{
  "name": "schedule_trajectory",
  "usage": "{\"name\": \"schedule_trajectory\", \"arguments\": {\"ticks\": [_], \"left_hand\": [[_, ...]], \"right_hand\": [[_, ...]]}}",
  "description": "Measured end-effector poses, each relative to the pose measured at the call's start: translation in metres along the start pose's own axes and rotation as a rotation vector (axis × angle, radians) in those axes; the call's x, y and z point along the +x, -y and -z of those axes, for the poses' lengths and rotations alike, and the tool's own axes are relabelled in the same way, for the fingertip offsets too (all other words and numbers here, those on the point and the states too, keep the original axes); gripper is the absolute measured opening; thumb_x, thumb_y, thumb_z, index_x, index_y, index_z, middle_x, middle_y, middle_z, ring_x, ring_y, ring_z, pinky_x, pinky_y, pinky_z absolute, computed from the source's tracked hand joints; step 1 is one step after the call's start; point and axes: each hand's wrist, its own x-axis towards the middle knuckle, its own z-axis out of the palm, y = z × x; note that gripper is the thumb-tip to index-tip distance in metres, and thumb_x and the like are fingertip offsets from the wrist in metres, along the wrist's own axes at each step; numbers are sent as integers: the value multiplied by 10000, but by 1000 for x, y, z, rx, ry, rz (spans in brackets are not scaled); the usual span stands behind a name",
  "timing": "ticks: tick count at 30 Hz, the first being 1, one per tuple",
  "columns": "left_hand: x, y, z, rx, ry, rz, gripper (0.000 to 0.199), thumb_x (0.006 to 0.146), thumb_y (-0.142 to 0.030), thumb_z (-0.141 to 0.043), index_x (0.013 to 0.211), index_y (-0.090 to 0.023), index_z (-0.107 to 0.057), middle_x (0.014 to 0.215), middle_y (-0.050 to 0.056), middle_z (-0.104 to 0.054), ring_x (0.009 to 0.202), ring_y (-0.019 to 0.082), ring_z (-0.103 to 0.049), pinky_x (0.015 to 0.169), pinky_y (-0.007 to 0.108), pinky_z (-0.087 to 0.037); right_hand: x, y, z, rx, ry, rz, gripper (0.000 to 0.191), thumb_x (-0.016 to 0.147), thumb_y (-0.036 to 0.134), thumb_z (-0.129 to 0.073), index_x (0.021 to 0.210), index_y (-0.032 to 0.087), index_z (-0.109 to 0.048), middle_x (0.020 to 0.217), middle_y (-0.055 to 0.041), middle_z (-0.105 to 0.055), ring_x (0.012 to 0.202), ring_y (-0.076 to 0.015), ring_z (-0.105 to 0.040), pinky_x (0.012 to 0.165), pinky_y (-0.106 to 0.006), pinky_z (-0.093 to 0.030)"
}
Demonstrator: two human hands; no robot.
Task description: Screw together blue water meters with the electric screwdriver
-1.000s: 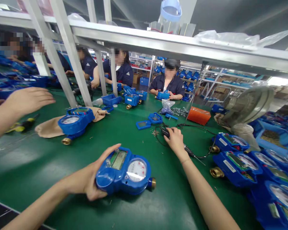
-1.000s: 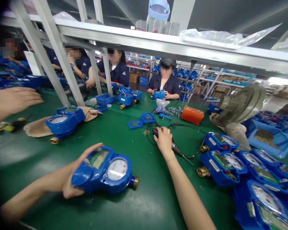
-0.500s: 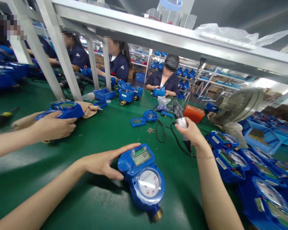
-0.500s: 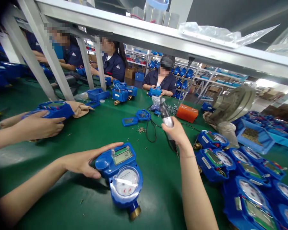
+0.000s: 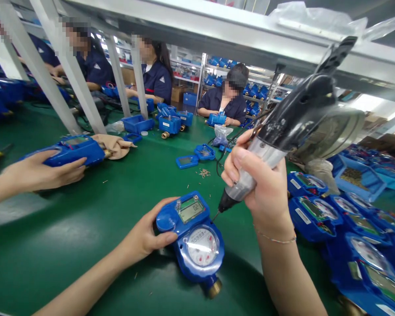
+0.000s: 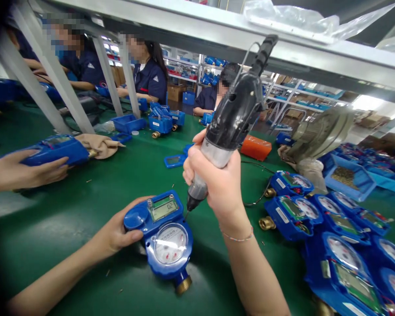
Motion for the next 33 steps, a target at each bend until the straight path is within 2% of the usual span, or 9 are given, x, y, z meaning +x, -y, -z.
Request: {"name": "schedule_trajectory", "arguments": {"ticks": [7,12,16,19,22,24,26,29,33], "left_hand": [[0,-12,-6,30,-34,-13,750,724,-474,-760,1348,-243,-414,1320,76,-605,1194,308,-577,1026,381,-436],[-4,-20,-15,-130,-28,21,756,721,-474,-752,1340,-221,-401,1308,100,-607,1173,317,-585,1020,407,-430],[-6,-24,-22,-190,-75,45,741,702,-502,-743,1308,-212,-431,1247,96,-637,1124,314,-601,970,391,-458],[2,-22,-12,-167,-117,37,701,703,-512,-734,1277,-189,-494,1177,89,-664,1092,311,-604,940,375,-469],[18,-19,11,-131,-89,-8,660,734,-520,-714,1265,-173,-532,1173,94,-665,1091,309,-596,935,371,-465],[27,-17,26,-111,-36,-40,655,748,-541,-699,1260,-163,-543,1181,104,-659,1092,316,-593,941,384,-461],[32,-12,37,-129,6,-46,658,763,-548,-682,1274,-160,-538,1204,113,-653,1116,329,-587,959,401,-457],[33,-3,43,-207,10,-20,646,788,-522,-668,1310,-170,-521,1271,117,-634,1163,331,-576,964,390,-463],[29,6,41,-300,12,-17,671,780,-496,-699,1337,-174,-511,1297,121,-628,1176,327,-583,959,369,-477]], "right_hand": [[-9,-17,-7,-120,107,-96,193,800,191,-683,932,208,-543,589,69,-493,449,-88,-460,450,-242,-385],[-24,-25,-5,-319,43,-96,190,815,239,-683,959,207,-563,650,39,-524,519,-110,-493,519,-284,-419],[-35,-29,-6,-398,-7,-72,221,824,265,-692,989,210,-556,673,24,-547,552,-125,-505,557,-308,-435],[-41,-33,-13,-378,-47,-49,213,850,266,-667,1026,219,-556,641,40,-511,527,-121,-483,532,-298,-413],[-40,-40,-22,-292,-74,-31,181,866,255,-636,1022,228,-546,615,52,-489,504,-121,-482,517,-293,-413],[-34,-44,-28,-253,-9,-40,192,846,226,-633,1020,225,-550,622,46,-513,506,-126,-501,515,-294,-428],[-26,-46,-34,-219,146,-87,228,803,186,-636,1017,217,-566,618,43,-523,494,-125,-498,497,-286,-426],[-16,-47,-40,-135,317,-157,239,736,143,-624,963,202,-583,609,44,-518,476,-114,-475,474,-273,-418],[-13,-47,-44,-113,261,-203,186,681,158,-664,804,203,-532,605,32,-516,480,-111,-464,457,-268,-415]]}}
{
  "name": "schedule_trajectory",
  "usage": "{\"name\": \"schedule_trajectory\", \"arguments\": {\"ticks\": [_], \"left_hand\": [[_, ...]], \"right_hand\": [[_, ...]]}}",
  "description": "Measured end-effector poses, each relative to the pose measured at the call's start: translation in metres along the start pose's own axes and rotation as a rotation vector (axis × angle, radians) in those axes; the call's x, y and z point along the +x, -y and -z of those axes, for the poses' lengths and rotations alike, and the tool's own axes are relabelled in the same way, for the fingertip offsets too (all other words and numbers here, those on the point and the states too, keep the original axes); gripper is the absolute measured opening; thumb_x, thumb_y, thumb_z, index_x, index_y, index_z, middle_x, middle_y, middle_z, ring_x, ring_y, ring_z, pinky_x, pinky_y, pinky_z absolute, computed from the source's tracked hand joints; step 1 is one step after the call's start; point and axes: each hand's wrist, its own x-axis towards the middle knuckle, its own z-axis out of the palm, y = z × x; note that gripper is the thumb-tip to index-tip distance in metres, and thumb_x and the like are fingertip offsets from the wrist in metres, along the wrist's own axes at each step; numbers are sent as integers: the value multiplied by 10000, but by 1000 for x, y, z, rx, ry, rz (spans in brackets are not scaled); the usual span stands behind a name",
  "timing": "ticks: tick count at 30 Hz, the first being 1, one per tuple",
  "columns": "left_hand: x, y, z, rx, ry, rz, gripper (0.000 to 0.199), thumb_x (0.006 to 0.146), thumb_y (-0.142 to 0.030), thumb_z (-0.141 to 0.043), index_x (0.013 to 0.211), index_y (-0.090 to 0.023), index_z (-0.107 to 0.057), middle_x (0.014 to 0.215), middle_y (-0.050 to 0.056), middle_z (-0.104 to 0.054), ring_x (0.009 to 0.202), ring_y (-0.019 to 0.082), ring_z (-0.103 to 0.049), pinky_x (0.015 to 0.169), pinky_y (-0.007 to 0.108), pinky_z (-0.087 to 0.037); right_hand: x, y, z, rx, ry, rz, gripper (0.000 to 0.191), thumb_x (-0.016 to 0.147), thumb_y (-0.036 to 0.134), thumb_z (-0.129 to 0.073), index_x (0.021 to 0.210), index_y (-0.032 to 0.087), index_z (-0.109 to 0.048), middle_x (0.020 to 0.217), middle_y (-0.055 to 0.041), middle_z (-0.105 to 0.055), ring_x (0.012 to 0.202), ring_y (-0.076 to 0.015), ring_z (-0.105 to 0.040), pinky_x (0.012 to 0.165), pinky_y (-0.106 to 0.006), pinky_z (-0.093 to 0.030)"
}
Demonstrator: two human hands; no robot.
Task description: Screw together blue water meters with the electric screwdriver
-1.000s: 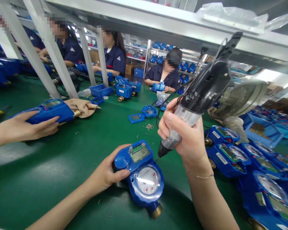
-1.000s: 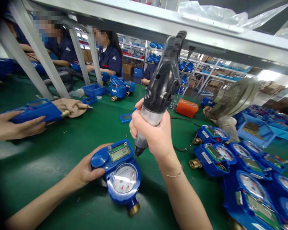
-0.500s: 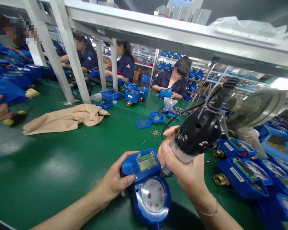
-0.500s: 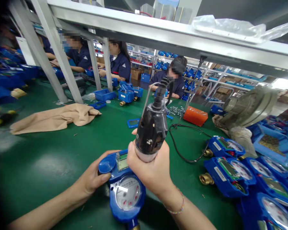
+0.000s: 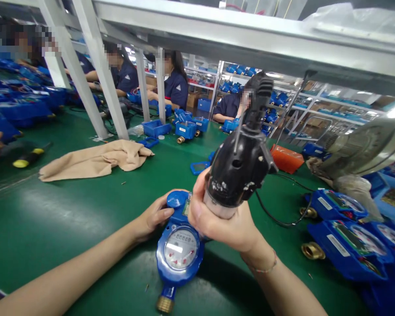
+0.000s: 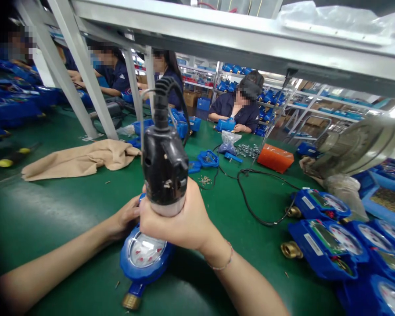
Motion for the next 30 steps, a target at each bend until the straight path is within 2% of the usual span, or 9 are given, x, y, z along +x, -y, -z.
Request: {"name": "schedule_trajectory", "arguments": {"ticks": [6,13,17,20,30], "left_hand": [[0,1,-1,-65,20,9,659,803,-443,-695,1371,-184,-485,1309,128,-625,1175,324,-596,954,370,-487],[-1,3,0,-53,-14,-11,664,801,-466,-697,1364,-173,-504,1265,128,-651,1199,334,-580,1027,405,-448],[-1,0,0,-50,-9,1,680,801,-463,-697,1380,-177,-485,1260,124,-652,1194,330,-582,1019,406,-450],[-1,-2,0,-57,19,13,699,796,-473,-698,1391,-189,-466,1275,118,-642,1189,325,-583,990,389,-466],[0,-6,-3,-7,33,-7,669,797,-477,-687,1362,-180,-489,1300,121,-623,1202,328,-563,1010,407,-437]], "right_hand": [[-3,2,0,-33,-37,-35,251,689,208,-703,719,221,-454,566,36,-479,470,-109,-424,426,-255,-374],[2,3,0,-11,9,-29,275,669,203,-733,736,218,-467,559,51,-464,467,-105,-423,420,-249,-379],[1,5,-1,-22,-25,8,236,685,179,-720,739,211,-493,586,41,-496,491,-109,-455,444,-253,-406],[0,4,-1,-60,-44,26,237,683,191,-709,716,215,-476,563,43,-481,473,-107,-435,431,-252,-379],[2,1,3,2,35,9,238,670,141,-730,725,213,-510,560,47,-503,470,-113,-457,434,-255,-402]]}}
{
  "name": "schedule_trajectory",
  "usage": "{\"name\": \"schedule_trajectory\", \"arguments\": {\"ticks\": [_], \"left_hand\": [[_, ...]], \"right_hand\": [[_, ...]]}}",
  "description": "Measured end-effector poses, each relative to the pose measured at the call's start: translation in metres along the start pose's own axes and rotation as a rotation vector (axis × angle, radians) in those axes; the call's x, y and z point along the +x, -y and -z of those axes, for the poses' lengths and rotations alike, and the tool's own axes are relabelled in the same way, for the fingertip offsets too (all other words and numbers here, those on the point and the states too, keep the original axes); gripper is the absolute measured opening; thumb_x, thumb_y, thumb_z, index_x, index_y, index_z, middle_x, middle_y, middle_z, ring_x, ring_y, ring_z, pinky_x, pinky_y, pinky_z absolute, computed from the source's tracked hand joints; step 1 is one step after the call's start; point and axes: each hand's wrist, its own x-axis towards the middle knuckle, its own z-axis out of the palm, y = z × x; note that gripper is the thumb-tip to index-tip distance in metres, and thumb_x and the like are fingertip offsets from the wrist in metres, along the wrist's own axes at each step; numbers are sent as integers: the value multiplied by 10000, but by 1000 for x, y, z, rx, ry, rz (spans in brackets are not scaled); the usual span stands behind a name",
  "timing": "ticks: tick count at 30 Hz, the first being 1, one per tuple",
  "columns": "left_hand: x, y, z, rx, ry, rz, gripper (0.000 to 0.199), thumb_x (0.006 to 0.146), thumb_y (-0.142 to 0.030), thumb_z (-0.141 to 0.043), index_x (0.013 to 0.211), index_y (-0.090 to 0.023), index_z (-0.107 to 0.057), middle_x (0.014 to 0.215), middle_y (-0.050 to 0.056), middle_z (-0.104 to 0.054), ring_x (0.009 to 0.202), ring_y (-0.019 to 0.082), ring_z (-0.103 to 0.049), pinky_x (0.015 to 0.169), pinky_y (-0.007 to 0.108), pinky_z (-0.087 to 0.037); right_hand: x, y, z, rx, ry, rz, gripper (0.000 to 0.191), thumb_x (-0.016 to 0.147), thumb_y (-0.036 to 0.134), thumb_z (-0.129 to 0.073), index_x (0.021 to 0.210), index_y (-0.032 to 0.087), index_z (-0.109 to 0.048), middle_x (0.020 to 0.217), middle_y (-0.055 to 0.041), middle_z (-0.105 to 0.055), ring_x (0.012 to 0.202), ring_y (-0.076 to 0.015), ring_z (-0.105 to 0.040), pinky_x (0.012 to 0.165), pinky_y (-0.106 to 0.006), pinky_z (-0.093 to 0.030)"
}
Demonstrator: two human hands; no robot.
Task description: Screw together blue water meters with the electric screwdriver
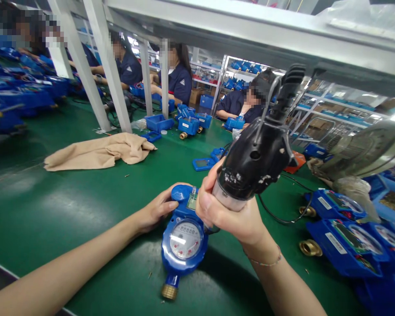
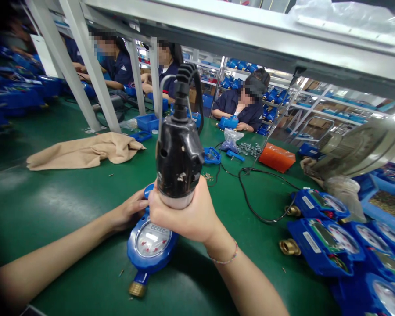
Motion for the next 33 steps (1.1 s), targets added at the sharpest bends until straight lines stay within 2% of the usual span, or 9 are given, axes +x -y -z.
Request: {"name": "schedule_trajectory", "arguments": {"ticks": [4,11,14,17,20,24,27,29,33], "left_hand": [[0,-2,-1,13,-9,0,630,802,-489,-685,1328,-188,-515,1276,111,-637,1180,322,-577,1003,402,-435],[2,-2,-1,45,-4,-20,611,804,-507,-678,1303,-193,-516,1276,101,-626,1192,311,-556,991,373,-424],[2,-3,-2,44,5,-31,612,808,-511,-671,1300,-188,-504,1244,101,-627,1163,306,-567,966,370,-435],[3,-4,-3,49,14,-42,623,798,-516,-678,1292,-179,-501,1203,100,-632,1113,293,-584,947,369,-442],[5,-3,-3,59,20,-56,654,788,-544,-678,1295,-169,-503,1181,98,-635,1082,285,-588,957,384,-439],[8,1,1,76,8,-80,692,771,-578,-694,1288,-148,-532,1187,100,-641,1115,304,-567,1008,418,-412],[8,3,1,98,-12,-110,682,794,-519,-707,1338,-150,-525,1325,102,-593,1259,341,-479,1099,439,-341],[8,3,-1,124,-30,-140,703,804,-497,-708,1382,-157,-499,1412,102,-538,1344,360,-401,1144,448,-291],[12,3,-5,200,-45,-221,774,795,-591,-675,1404,-149,-492,1394,135,-560,1352,364,-415,1150,464,-301]], "right_hand": [[-2,-1,1,37,-6,-4,168,734,164,-686,749,215,-527,550,55,-497,432,-101,-432,420,-251,-396],[-4,-3,4,78,24,0,202,757,182,-717,811,211,-525,582,56,-515,420,-92,-445,410,-245,-399],[0,17,6,184,47,42,188,800,190,-697,921,225,-557,589,66,-504,418,-83,-437,409,-229,-383],[8,45,2,230,-65,194,169,807,144,-658,924,236,-577,538,77,-448,395,-73,-397,399,-217,-349],[21,54,-12,267,-130,281,192,783,128,-653,902,246,-561,519,84,-419,384,-76,-373,387,-215,-336],[42,29,-35,295,-12,157,231,783,201,-709,932,236,-536,568,82,-456,417,-81,-418,423,-227,-365],[50,5,-45,237,47,94,234,779,232,-716,933,220,-539,574,81,-469,421,-79,-412,432,-232,-375],[49,-7,-49,141,57,49,214,786,219,-687,947,216,-546,598,71,-492,433,-84,-434,451,-243,-400],[40,-21,-56,-129,2,-8,201,785,231,-664,958,202,-566,680,21,-568,475,-104,-501,462,-254,-415]]}}
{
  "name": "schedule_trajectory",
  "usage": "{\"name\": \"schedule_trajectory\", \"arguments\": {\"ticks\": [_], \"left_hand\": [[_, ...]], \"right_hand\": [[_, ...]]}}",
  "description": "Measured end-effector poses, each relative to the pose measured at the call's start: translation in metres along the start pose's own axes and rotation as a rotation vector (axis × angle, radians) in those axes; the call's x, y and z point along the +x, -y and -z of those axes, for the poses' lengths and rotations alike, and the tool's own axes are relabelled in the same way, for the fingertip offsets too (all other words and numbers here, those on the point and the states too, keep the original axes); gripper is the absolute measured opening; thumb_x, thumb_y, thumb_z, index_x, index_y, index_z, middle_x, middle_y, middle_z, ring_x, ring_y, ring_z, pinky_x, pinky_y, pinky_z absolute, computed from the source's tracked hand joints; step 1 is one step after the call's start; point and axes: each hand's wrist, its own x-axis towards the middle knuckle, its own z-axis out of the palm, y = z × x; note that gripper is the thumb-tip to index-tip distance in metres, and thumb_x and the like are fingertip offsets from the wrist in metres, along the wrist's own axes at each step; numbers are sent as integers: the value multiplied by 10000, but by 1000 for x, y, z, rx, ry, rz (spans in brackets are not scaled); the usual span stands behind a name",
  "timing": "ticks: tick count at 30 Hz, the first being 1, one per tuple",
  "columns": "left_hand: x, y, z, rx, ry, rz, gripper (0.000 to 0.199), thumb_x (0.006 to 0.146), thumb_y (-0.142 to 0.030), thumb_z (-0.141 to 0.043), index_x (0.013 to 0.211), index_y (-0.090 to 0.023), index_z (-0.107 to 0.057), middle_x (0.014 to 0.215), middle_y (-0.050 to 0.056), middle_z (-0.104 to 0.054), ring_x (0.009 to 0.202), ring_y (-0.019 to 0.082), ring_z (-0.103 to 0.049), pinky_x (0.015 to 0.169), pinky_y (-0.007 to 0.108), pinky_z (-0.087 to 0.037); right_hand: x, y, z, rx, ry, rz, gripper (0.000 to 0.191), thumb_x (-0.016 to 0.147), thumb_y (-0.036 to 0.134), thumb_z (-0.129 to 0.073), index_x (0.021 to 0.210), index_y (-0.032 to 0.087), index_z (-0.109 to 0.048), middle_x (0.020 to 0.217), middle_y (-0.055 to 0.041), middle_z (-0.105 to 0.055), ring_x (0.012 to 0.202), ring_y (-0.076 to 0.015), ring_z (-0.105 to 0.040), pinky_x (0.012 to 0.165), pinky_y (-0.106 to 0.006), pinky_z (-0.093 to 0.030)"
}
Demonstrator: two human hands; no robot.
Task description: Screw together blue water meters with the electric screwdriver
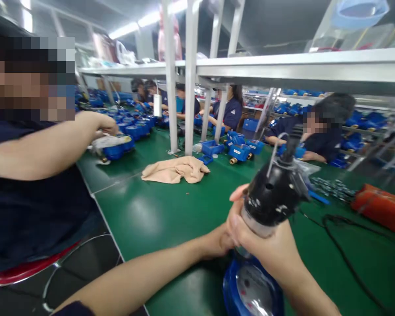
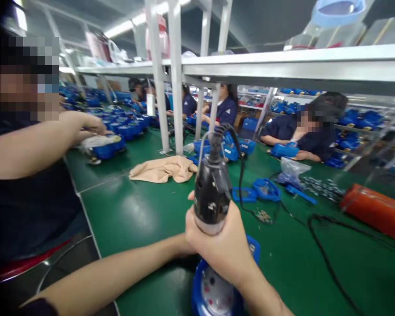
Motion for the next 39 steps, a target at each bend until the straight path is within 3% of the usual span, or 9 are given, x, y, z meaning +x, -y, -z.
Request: {"name": "schedule_trajectory", "arguments": {"ticks": [3,8,13,18,24,33,39], "left_hand": [[5,-4,-2,69,15,-69,793,797,-623,-653,1415,-153,-492,1406,136,-553,1358,363,-423,1149,461,-318],[5,-20,-14,99,-40,-186,668,935,-544,-495,1470,-151,-421,1506,125,-446,1407,318,-373,1196,434,-250],[2,-29,-20,55,-72,-220,603,930,-504,-535,1415,-146,-507,1433,132,-532,1389,319,-407,1192,419,-264],[2,-26,-19,46,-100,-238,599,925,-492,-552,1420,-159,-497,1442,126,-521,1390,337,-400,1193,445,-263],[3,-24,-20,110,-131,-219,552,940,-389,-546,1431,-150,-467,1445,130,-514,1355,305,-447,1157,416,-328],[7,-19,-20,99,-128,-232,613,936,-482,-523,1435,-134,-446,1426,137,-531,1327,304,-480,1133,408,-368],[4,-10,-14,97,-88,-200,663,930,-518,-532,1450,-122,-417,1437,148,-518,1331,327,-473,1129,437,-368]], "right_hand": [[-6,-2,-3,-110,-95,-26,255,803,296,-670,1016,203,-564,769,-27,-616,602,-152,-577,497,-266,-432],[-10,-2,-2,-134,-214,-42,327,802,412,-690,1006,210,-534,788,-49,-609,649,-184,-595,498,-274,-448],[-6,-7,-2,-8,-111,-38,304,787,407,-731,865,188,-536,725,-51,-598,573,-167,-575,455,-260,-420],[-4,-3,-1,89,-28,-57,296,807,394,-735,873,189,-532,641,-5,-551,490,-127,-500,457,-257,-408],[-5,0,-1,133,-33,-66,307,814,393,-739,868,192,-513,677,-14,-561,502,-121,-501,448,-247,-389],[-6,12,0,116,7,-84,273,830,351,-739,877,204,-514,564,36,-485,450,-117,-477,435,-248,-407],[-6,15,-3,162,-13,-92,291,817,352,-751,849,203,-504,607,20,-531,472,-117,-491,451,-250,-426]]}}
